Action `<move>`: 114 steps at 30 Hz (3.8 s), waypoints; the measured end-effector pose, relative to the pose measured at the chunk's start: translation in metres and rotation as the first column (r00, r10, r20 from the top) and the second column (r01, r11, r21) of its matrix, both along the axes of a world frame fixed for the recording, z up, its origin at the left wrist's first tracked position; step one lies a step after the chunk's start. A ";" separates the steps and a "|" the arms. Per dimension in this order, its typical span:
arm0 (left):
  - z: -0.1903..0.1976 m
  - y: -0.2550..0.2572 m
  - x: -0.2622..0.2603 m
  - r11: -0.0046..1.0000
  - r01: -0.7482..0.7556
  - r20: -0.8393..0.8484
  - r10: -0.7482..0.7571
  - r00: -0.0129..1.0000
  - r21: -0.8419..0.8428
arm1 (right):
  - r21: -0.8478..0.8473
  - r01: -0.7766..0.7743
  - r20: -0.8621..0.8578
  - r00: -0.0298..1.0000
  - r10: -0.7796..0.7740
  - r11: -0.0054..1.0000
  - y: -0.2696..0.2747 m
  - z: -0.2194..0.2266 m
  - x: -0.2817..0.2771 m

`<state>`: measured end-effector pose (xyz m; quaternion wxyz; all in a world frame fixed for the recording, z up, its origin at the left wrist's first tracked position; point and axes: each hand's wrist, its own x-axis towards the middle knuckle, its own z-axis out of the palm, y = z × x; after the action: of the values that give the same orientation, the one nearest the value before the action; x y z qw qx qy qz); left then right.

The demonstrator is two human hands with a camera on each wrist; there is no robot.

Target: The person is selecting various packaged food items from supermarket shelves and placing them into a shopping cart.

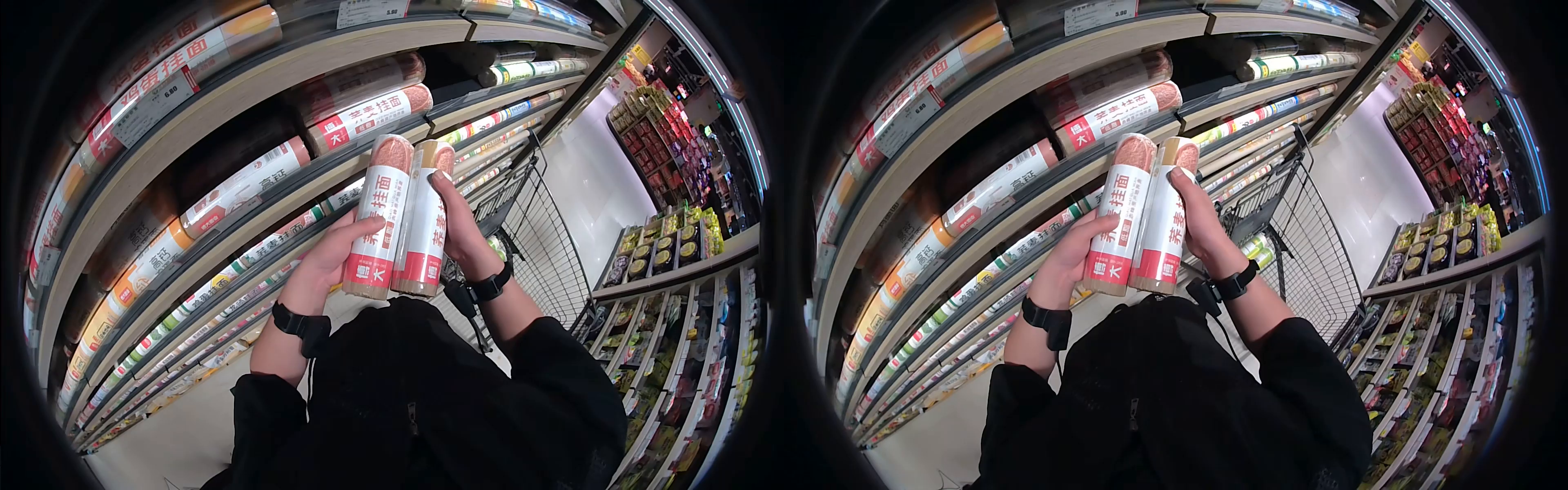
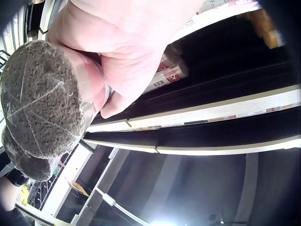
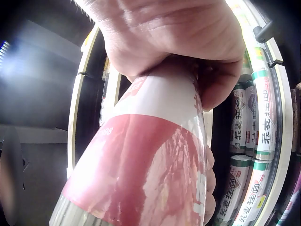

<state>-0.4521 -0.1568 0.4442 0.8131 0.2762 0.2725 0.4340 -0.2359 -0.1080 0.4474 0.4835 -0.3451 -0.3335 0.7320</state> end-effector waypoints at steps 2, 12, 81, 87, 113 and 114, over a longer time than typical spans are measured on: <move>-0.001 -0.001 0.000 1.000 -0.006 0.006 0.005 1.000 0.004 | -0.009 -0.025 0.009 1.000 0.025 1.000 0.002 -0.003 0.000; 0.001 -0.002 0.002 1.000 -0.018 0.038 0.018 0.999 -0.017 | -0.009 -0.006 0.050 0.999 0.007 1.000 0.003 0.003 0.002; -0.032 -0.073 0.039 0.879 -0.470 0.640 0.312 0.702 0.087 | 0.201 -0.503 0.237 0.857 0.457 0.840 -0.006 0.043 -0.039; -0.045 -0.072 0.032 0.849 -0.506 0.689 0.276 0.670 0.152 | 0.293 -0.574 0.324 0.812 0.485 0.765 -0.002 0.036 -0.049; -0.048 -0.093 0.011 0.763 -0.627 0.708 0.356 0.610 0.157 | 0.657 -0.744 0.426 0.498 -0.756 -0.121 0.151 0.126 -0.074; -0.049 -0.094 0.009 0.767 -0.622 0.708 0.350 0.613 0.159 | 0.658 -0.745 0.428 0.484 -0.763 -0.104 0.151 0.127 -0.078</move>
<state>-0.4427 -0.2508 0.3957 0.6298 0.1799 -0.0488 0.7540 -0.3135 0.0433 0.5744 0.3054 -0.1666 -0.9312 -0.1087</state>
